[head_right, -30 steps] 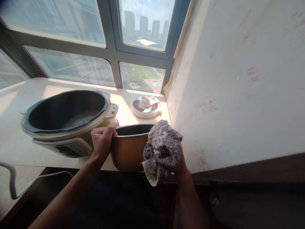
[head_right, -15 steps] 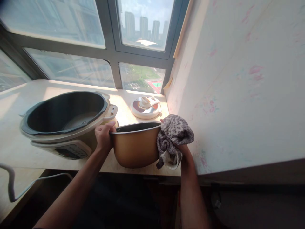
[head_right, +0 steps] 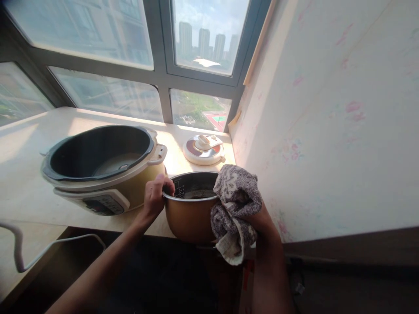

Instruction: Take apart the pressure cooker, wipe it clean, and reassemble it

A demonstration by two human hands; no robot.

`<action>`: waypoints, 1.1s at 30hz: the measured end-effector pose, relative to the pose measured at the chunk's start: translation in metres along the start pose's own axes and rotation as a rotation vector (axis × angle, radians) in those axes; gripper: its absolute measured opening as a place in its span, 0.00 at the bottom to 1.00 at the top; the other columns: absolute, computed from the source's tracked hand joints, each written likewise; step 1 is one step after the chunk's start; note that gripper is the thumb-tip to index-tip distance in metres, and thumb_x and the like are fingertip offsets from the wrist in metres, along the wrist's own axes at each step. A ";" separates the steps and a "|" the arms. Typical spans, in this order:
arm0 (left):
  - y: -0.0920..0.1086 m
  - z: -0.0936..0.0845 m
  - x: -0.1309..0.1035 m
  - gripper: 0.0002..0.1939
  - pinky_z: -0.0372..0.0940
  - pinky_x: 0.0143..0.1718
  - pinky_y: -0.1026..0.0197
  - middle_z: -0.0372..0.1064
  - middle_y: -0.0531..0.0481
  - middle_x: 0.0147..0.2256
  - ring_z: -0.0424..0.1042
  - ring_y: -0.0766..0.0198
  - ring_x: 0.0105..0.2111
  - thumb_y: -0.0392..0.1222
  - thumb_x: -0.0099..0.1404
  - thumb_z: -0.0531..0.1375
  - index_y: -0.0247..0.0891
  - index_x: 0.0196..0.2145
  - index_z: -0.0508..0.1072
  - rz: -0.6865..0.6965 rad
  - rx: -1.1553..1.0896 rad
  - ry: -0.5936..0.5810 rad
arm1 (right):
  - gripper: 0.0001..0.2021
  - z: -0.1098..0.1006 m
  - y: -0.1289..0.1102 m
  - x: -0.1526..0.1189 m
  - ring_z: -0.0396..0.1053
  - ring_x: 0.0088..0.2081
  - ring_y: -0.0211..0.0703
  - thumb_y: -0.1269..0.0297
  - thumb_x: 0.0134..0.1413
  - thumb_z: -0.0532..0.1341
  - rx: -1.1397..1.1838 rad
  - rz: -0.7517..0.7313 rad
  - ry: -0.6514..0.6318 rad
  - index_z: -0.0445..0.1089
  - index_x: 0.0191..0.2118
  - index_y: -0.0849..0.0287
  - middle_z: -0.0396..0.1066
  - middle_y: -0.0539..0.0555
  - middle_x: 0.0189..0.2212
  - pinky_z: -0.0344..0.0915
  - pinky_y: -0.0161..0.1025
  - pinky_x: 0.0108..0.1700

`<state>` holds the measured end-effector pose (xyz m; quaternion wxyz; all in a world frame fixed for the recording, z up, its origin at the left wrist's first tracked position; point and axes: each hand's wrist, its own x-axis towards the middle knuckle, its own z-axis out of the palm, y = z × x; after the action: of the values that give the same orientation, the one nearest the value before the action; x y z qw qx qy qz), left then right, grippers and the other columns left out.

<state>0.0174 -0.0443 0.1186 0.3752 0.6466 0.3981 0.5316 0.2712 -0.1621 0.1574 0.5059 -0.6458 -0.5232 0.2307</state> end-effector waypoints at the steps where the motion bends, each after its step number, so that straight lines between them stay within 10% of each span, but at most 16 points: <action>1: 0.002 -0.003 -0.003 0.32 0.59 0.26 0.59 0.68 0.48 0.17 0.66 0.63 0.20 0.53 0.74 0.42 0.40 0.18 0.71 0.062 0.095 -0.032 | 0.23 0.000 -0.007 0.002 0.78 0.44 0.59 0.53 0.39 0.74 0.002 0.007 -0.046 0.78 0.43 0.56 0.80 0.58 0.41 0.77 0.52 0.49; 10: 0.059 0.008 -0.020 0.16 0.57 0.32 0.58 0.71 0.49 0.23 0.67 0.62 0.25 0.41 0.71 0.51 0.39 0.28 0.73 0.486 0.488 -0.064 | 0.19 0.038 -0.064 -0.012 0.78 0.37 0.54 0.55 0.40 0.71 -0.137 -0.037 -0.032 0.77 0.40 0.59 0.80 0.57 0.36 0.77 0.45 0.41; 21: 0.058 0.015 0.000 0.27 0.41 0.22 0.62 0.41 0.55 0.16 0.44 0.70 0.19 0.48 0.66 0.55 0.38 0.13 0.52 0.082 0.252 0.100 | 0.26 0.067 -0.086 -0.034 0.75 0.47 0.54 0.62 0.48 0.67 -0.213 -0.249 -0.027 0.70 0.55 0.54 0.74 0.59 0.50 0.74 0.46 0.50; 33: 0.029 -0.002 0.016 0.24 0.47 0.19 0.63 0.50 0.57 0.11 0.50 0.71 0.15 0.46 0.57 0.60 0.39 0.09 0.58 -0.120 -0.094 0.225 | 0.20 0.002 0.038 0.026 0.74 0.48 0.60 0.53 0.38 0.74 0.055 -0.041 0.028 0.77 0.38 0.57 0.79 0.59 0.40 0.68 0.59 0.57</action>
<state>0.0210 -0.0412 0.1517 0.3891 0.5396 0.4504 0.5955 0.2955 -0.1355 0.1288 0.5354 -0.6241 -0.5226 0.2254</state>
